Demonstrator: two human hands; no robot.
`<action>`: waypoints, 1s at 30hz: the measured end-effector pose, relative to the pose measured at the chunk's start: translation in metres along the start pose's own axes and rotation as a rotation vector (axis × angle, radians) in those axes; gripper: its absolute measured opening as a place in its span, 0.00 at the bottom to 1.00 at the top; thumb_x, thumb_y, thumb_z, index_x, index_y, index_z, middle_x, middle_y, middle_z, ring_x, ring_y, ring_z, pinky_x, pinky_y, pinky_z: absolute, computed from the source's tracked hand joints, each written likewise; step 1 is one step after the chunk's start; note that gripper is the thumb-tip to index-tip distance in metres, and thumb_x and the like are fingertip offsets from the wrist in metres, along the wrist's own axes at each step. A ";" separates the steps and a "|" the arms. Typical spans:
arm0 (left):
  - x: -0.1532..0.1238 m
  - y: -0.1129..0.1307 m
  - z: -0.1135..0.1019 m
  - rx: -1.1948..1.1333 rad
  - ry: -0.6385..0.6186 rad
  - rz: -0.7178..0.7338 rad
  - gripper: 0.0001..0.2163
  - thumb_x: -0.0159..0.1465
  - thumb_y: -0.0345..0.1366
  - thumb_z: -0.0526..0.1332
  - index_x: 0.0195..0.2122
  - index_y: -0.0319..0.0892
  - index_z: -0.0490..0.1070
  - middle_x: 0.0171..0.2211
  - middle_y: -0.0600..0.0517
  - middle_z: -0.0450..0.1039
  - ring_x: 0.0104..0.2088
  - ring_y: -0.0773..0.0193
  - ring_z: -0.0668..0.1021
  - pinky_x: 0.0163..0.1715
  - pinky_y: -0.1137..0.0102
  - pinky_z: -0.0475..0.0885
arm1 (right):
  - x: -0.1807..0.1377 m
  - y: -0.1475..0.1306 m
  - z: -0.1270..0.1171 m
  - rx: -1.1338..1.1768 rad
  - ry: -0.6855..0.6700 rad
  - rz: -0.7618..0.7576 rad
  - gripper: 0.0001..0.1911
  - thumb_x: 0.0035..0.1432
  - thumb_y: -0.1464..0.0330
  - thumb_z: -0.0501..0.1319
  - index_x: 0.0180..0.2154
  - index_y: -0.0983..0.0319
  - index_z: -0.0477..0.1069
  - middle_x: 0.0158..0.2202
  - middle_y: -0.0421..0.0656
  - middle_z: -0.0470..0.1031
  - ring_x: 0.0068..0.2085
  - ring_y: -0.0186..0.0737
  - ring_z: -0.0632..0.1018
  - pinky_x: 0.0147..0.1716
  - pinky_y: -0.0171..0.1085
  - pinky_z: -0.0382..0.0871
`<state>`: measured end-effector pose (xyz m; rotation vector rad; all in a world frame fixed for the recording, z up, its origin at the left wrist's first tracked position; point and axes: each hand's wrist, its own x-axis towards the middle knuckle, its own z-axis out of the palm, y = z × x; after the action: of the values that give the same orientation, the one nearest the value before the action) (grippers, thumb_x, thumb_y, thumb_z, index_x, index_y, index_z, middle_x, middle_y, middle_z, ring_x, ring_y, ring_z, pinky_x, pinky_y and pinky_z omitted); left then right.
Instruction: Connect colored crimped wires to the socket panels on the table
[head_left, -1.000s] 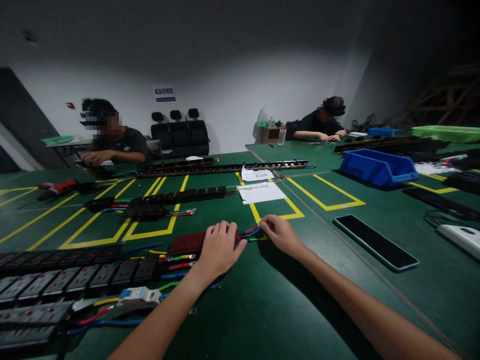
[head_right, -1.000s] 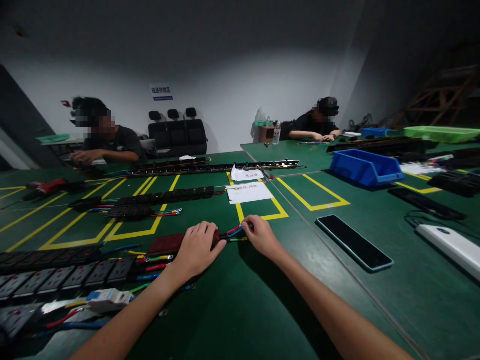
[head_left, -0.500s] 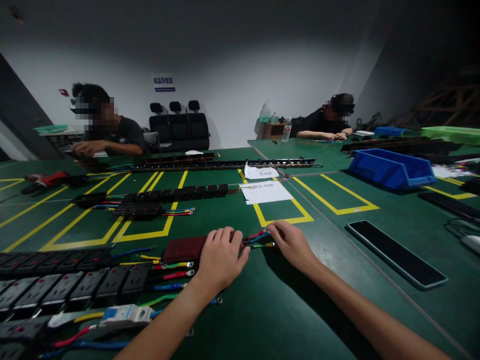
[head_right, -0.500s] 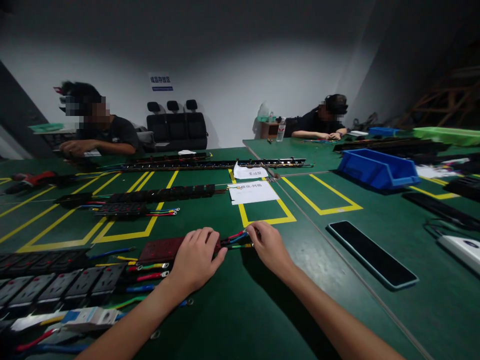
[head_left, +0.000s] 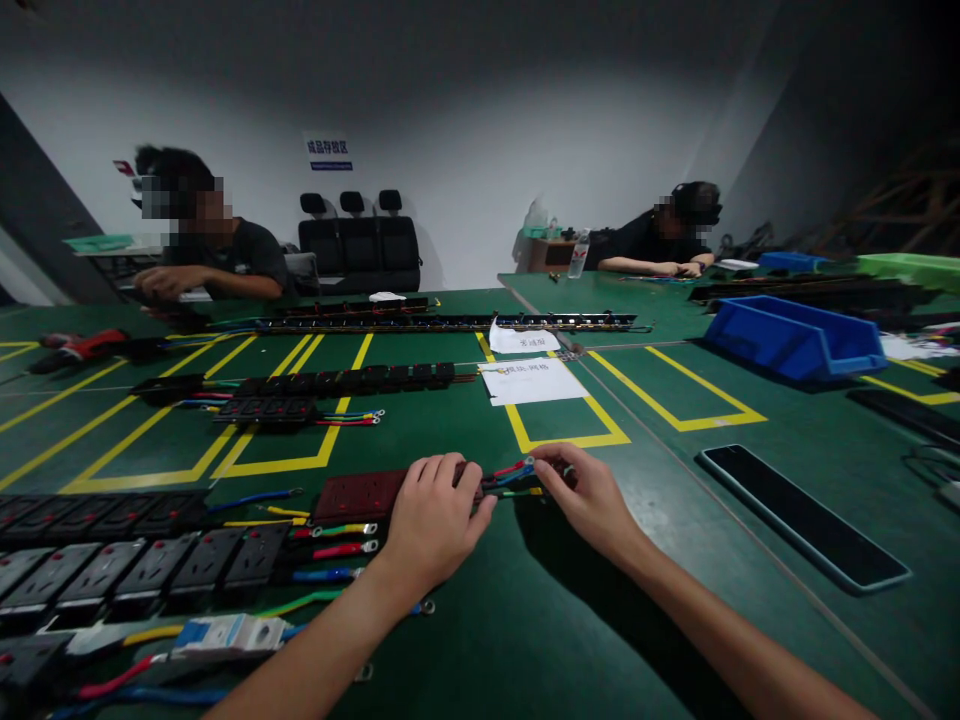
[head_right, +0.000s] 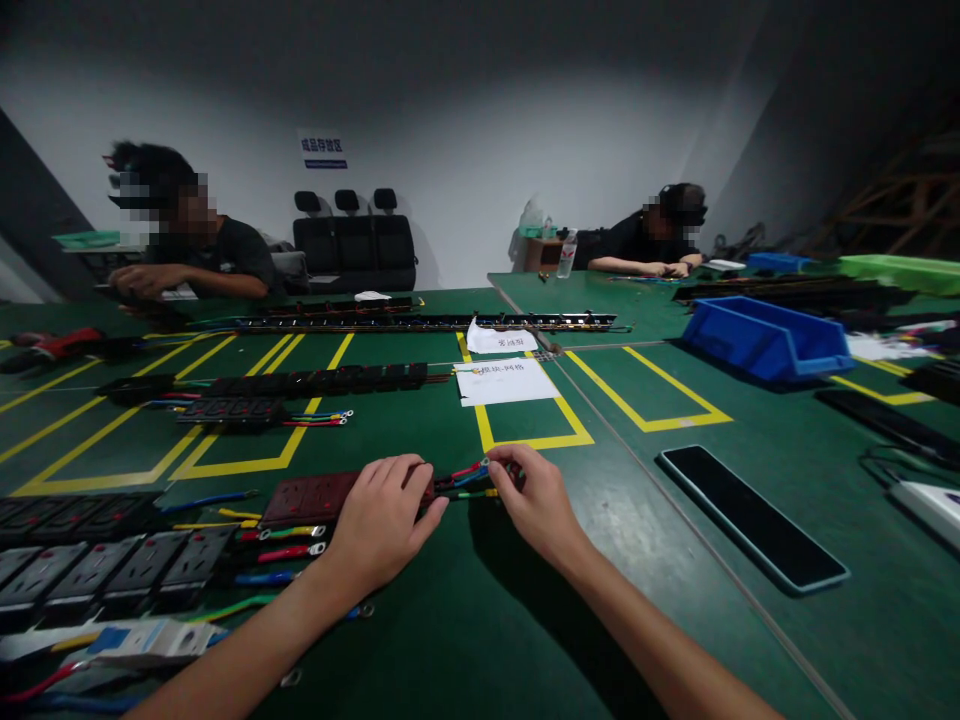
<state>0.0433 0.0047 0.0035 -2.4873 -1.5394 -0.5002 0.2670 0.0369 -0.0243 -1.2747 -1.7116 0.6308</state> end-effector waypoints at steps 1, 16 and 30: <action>0.000 0.000 0.000 0.001 -0.002 0.000 0.14 0.70 0.44 0.56 0.49 0.41 0.71 0.49 0.43 0.73 0.50 0.49 0.74 0.51 0.52 0.70 | 0.000 0.000 0.000 0.018 0.000 0.010 0.15 0.64 0.58 0.59 0.42 0.61 0.77 0.38 0.46 0.80 0.34 0.42 0.77 0.35 0.40 0.69; 0.001 -0.001 0.002 0.004 0.013 0.020 0.13 0.70 0.44 0.56 0.49 0.42 0.71 0.49 0.43 0.73 0.50 0.50 0.74 0.50 0.53 0.70 | 0.000 -0.003 -0.004 -0.059 0.021 -0.035 0.13 0.64 0.62 0.58 0.41 0.60 0.78 0.36 0.45 0.77 0.33 0.40 0.75 0.34 0.39 0.68; 0.001 -0.002 0.001 0.002 0.012 0.014 0.13 0.70 0.43 0.56 0.48 0.42 0.71 0.48 0.43 0.73 0.49 0.50 0.75 0.50 0.53 0.70 | 0.001 0.005 -0.006 -0.169 0.013 -0.040 0.13 0.61 0.66 0.56 0.40 0.59 0.79 0.35 0.45 0.78 0.33 0.42 0.75 0.35 0.39 0.69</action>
<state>0.0423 0.0063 0.0031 -2.4878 -1.5158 -0.5097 0.2749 0.0387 -0.0254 -1.3546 -1.8057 0.4609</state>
